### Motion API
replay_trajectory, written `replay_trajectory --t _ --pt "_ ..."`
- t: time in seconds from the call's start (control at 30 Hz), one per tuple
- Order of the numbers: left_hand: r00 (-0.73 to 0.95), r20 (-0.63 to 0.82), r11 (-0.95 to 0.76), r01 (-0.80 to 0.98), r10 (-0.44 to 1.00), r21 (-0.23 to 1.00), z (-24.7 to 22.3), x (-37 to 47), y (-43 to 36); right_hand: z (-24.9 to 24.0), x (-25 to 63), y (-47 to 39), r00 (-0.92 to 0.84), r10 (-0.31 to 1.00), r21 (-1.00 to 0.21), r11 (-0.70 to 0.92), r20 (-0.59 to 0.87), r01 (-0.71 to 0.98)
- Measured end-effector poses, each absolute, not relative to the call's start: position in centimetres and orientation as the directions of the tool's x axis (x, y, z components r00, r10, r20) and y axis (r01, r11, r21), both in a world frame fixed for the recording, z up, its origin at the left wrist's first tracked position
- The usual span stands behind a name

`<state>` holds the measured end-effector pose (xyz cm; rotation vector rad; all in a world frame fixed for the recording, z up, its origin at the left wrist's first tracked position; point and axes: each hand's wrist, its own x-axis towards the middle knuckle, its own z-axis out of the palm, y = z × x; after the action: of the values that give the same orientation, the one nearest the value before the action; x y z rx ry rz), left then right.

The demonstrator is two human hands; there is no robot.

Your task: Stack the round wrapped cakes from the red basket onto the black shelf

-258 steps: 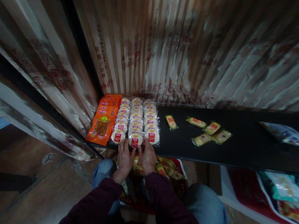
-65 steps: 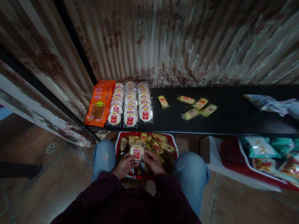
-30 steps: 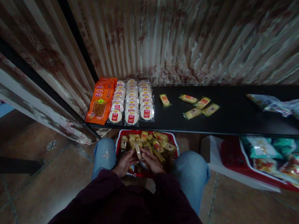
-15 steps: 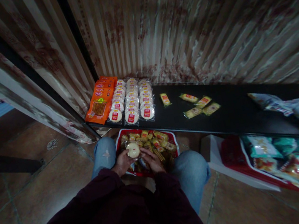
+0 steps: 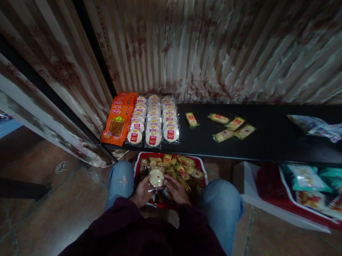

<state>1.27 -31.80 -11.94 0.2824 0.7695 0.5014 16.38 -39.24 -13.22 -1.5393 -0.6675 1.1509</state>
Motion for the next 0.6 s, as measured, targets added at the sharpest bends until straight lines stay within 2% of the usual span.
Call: replay_trajectory --t 0.17,0.27,0.37,0.6 --pt "0.618 -0.587 0.846 -0.290 0.523 0.448 -12.2 1.1 -32.1 -12.8 16.2 -39.3 0.376 0.867 -0.944 -0.323 -0.326 -0.072" --pt "0.618 -0.549 0.812 -0.288 0.563 0.508 -12.3 1.1 -32.3 -11.8 16.0 -39.5 0.334 0.894 -0.949 -0.314 -0.299 -0.007" --pt "0.626 -0.489 0.764 -0.291 0.608 0.576 -12.0 1.1 -32.5 -10.7 15.8 -39.5 0.277 0.925 -0.956 -0.288 -0.261 0.060" --pt "0.580 -0.484 0.708 -0.247 0.655 0.662 -11.9 1.0 -32.8 -10.4 15.6 -39.6 0.165 0.972 -0.976 -0.189 -0.169 0.112"
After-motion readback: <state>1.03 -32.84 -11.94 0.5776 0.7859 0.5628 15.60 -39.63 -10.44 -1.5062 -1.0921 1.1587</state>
